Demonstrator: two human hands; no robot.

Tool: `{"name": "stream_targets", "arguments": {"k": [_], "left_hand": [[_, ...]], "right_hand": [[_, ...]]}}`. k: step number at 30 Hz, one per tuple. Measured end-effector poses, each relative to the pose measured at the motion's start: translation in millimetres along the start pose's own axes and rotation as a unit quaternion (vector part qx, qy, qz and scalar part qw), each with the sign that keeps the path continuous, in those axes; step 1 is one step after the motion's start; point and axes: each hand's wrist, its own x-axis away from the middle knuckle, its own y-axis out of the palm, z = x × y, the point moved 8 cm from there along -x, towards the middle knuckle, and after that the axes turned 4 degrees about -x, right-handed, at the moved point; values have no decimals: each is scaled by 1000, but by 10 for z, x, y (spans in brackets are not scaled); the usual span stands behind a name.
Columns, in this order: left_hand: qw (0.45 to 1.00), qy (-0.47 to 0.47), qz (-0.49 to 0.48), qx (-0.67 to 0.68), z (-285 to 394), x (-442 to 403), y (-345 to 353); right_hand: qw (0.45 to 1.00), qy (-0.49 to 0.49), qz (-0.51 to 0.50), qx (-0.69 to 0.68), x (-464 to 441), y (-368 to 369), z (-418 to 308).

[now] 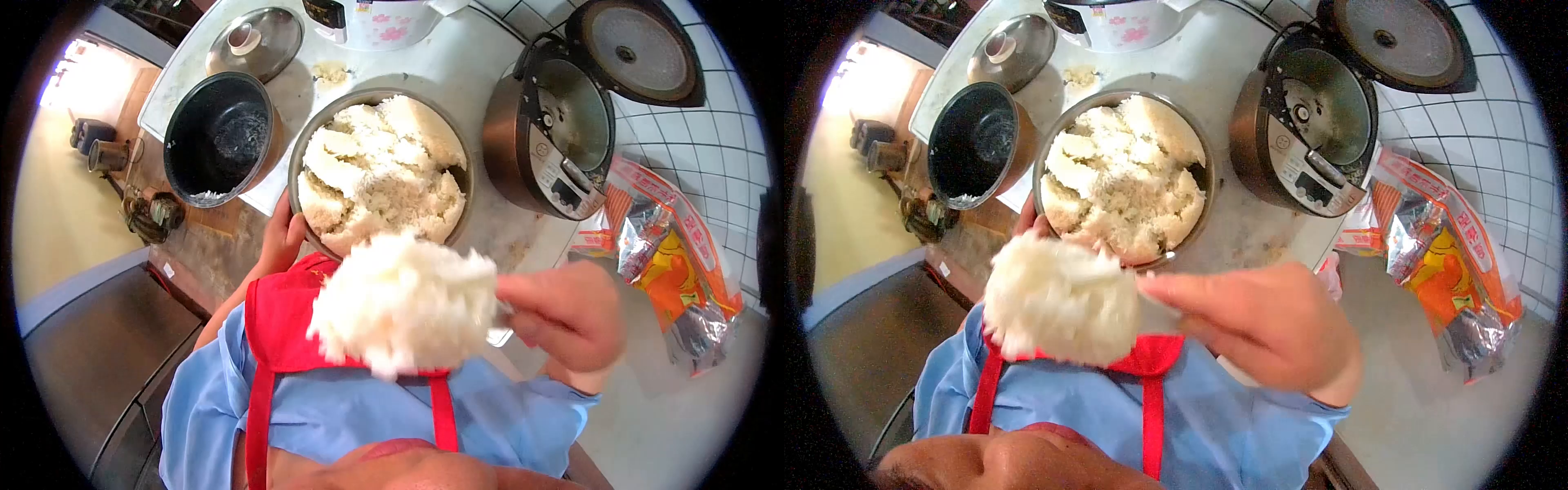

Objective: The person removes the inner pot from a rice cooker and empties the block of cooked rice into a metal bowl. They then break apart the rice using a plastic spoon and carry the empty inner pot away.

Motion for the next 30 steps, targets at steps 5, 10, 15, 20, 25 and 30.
{"name": "stream_targets", "arguments": {"k": [5, 10, 15, 20, 25, 30], "left_hand": [[994, 17, -7, -108, 116, -31, -39], [986, 17, 4, -167, 70, -18, -94], [994, 17, 8, -109, 41, -2, -86], [999, 5, 31, -37, -110, 9, -47], [992, 38, -17, -122, 182, -39, -12], [994, 12, -23, -101, 196, -34, -2]], "right_hand": [[997, -19, -70, 13, -55, -52, 3], [996, -62, -55, 26, -115, -125, 4], [997, -18, -67, 16, -127, -102, 141], [1000, 14, 12, -7, -121, -112, 245], [983, 165, 70, -27, -161, -87, 752], [974, 83, 163, 130, -383, 117, 1282]]}}
